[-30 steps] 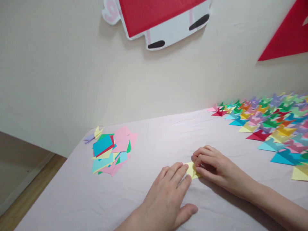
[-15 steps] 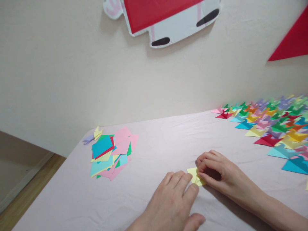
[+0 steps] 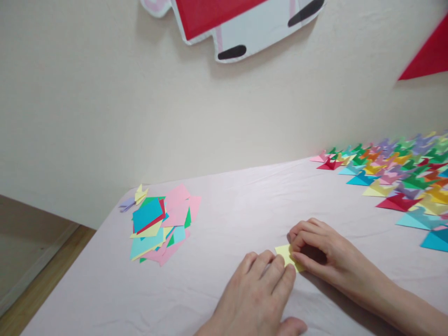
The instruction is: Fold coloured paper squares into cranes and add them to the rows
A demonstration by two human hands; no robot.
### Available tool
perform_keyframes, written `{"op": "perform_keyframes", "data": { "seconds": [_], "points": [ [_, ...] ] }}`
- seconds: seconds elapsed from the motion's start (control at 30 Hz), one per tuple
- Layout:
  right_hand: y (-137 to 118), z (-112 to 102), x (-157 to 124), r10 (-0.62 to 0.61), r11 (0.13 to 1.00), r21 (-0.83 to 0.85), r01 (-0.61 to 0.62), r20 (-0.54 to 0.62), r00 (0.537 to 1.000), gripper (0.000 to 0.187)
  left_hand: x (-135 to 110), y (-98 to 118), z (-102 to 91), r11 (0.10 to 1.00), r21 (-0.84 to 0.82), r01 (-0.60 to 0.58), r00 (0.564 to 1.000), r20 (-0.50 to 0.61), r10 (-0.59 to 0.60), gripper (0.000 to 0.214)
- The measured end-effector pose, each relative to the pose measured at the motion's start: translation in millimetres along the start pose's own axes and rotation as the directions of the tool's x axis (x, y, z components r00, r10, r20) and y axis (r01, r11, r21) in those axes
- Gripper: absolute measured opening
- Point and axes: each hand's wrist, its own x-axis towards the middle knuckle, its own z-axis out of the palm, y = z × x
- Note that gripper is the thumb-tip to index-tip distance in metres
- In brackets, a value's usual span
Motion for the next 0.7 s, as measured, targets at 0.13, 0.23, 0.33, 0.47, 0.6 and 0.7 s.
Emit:
{"op": "perform_keyframes", "data": {
  "seconds": [0.13, 0.23, 0.33, 0.47, 0.6, 0.7],
  "points": [
    [0.4, 0.6, -0.4, -0.003, 1.000, -0.007, 0.003, -0.008, 1.000, 0.016, -1.1, 1.1, 1.7, 0.999, 0.042, -0.013, 1.000, -0.023, 0.014, 0.065],
    [-0.5, 0.3, -0.4, -0.010, 1.000, -0.015, 0.010, -0.008, 1.000, 0.015, -1.4, 2.1, 2.8, 0.999, 0.051, -0.009, 0.999, -0.032, 0.010, 0.065],
    [-2.5, -0.5, -0.3, -0.011, 1.000, -0.029, 0.010, -0.011, 1.000, 0.016, -1.5, 2.9, 3.2, 0.999, 0.050, -0.007, 1.000, -0.029, 0.008, 0.064],
    [-4.3, -0.3, -0.1, -0.024, 0.998, -0.059, 0.023, -0.015, 1.000, 0.014, -1.8, 3.7, 2.8, 0.999, 0.051, -0.005, 1.000, -0.011, 0.006, 0.062],
    [-2.6, 1.1, -1.0, -0.014, 0.999, -0.045, 0.013, -0.018, 1.000, 0.013, -1.2, 5.5, 1.4, 0.999, 0.041, 0.010, 1.000, 0.018, -0.010, 0.063],
    [-1.6, 0.3, -4.1, 0.047, 0.999, 0.017, -0.046, -0.041, 0.998, 0.008, -0.3, 6.9, 0.4, 0.999, 0.040, 0.021, 0.999, 0.032, -0.022, 0.064]
  ]
}}
